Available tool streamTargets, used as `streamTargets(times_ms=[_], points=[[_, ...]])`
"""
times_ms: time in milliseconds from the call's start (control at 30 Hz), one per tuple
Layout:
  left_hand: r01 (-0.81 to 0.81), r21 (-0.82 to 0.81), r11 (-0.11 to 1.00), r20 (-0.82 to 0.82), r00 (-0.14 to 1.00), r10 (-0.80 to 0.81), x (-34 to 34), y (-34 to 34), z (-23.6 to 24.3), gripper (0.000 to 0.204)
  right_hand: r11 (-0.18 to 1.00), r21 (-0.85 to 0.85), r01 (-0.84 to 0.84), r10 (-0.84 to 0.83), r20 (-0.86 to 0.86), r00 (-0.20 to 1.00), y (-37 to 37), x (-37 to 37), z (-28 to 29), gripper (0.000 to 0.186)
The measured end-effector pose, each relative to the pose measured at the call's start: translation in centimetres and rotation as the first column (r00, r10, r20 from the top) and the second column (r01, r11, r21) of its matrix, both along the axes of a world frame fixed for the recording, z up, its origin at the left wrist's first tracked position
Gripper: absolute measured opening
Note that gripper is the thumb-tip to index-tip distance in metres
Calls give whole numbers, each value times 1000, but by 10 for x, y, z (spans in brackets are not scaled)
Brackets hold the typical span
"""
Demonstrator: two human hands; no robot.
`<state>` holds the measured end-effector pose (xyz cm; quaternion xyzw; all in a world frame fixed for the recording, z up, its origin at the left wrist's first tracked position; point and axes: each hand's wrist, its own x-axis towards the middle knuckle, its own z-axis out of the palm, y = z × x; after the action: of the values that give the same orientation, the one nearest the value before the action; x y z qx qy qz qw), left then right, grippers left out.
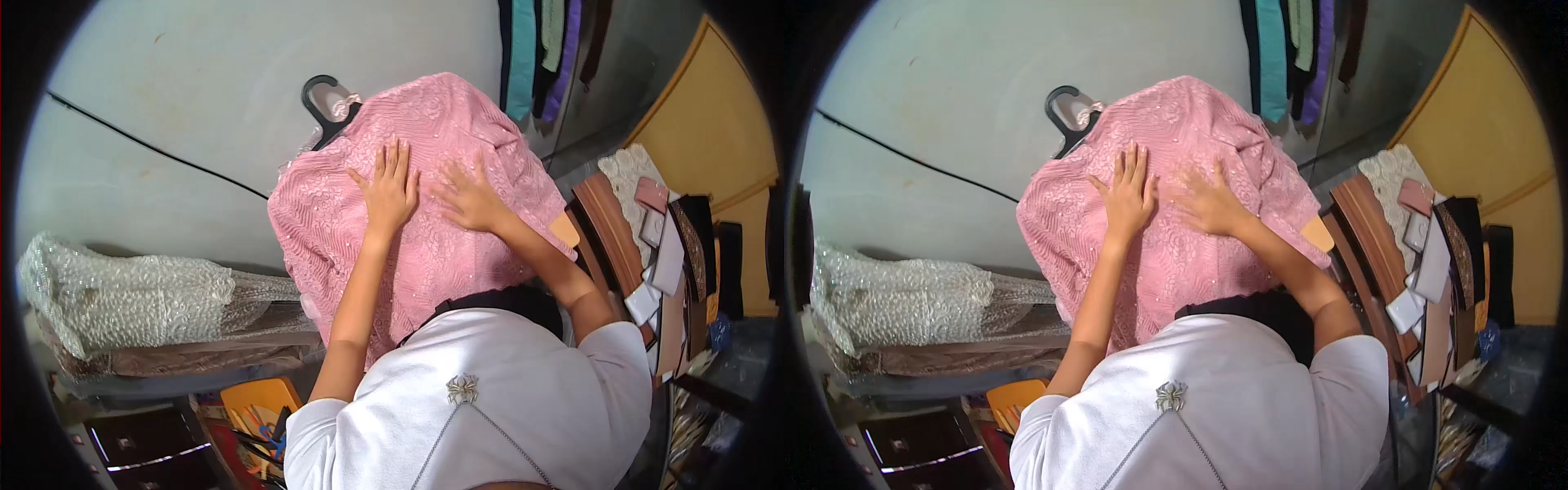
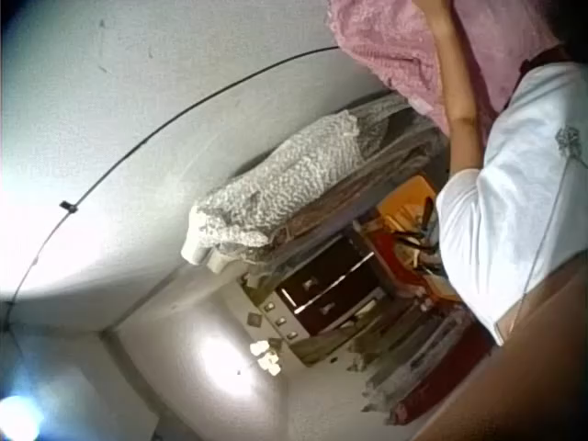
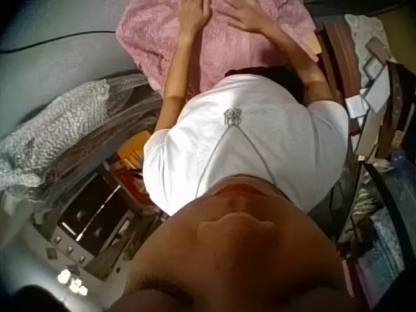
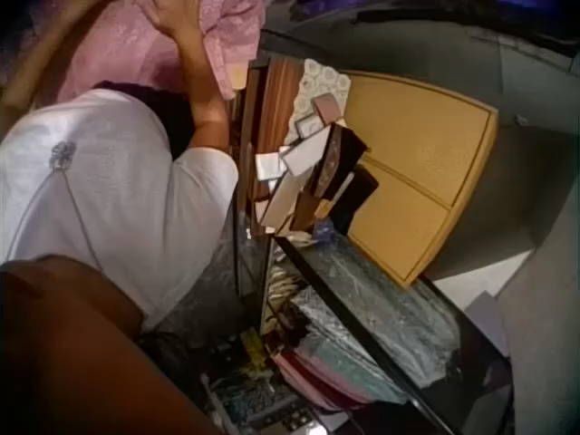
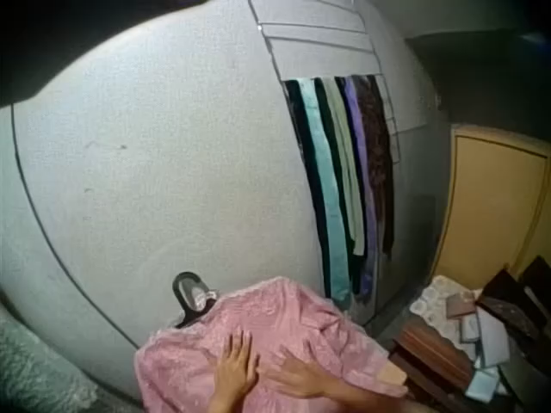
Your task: The recorder selects a pink lace garment from a rack, lays it on a table, and then places it on a hanger.
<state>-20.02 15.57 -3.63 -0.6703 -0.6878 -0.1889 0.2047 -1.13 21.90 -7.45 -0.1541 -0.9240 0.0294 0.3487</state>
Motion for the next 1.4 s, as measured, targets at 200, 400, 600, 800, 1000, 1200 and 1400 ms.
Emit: streamTargets(times_ms=[200, 400, 600, 800, 1000, 1200, 1400], points=[[-41, 4, 999, -26, 999, 41, -2, 4, -16, 48, 709, -142, 691, -666, 189, 721, 23, 50, -37, 45], [-59, -23, 998, -38, 998, 58, -3, 5, -19, 48, 936, -305, 175, -199, -47, 979, -28, 29, -47, 52], [-7, 8, 1000, -34, 999, 7, -4, 6, -17, 48, 977, 119, 175, -186, 86, 979, 9, 61, -95, 40], [-21, -11, 1000, -33, 999, 21, -12, 4, -21, 49, 663, -386, 641, -738, -191, 648, 10, 57, -65, 63], [30, 4, 1000, -18, 999, -30, -4, 9, -22, 49, 925, -23, -380, 379, 135, 915, -78, 50, -86, 51], [39, 24, 999, -15, 999, -38, -4, 4, -16, 48, 538, -248, 806, -761, 268, 591, -49, 106, -94, 56], [-157, 23, 987, -75, 985, 158, 15, -4, -15, 54, 793, -363, 490, -491, 98, 866, -108, 94, -81, 61]])
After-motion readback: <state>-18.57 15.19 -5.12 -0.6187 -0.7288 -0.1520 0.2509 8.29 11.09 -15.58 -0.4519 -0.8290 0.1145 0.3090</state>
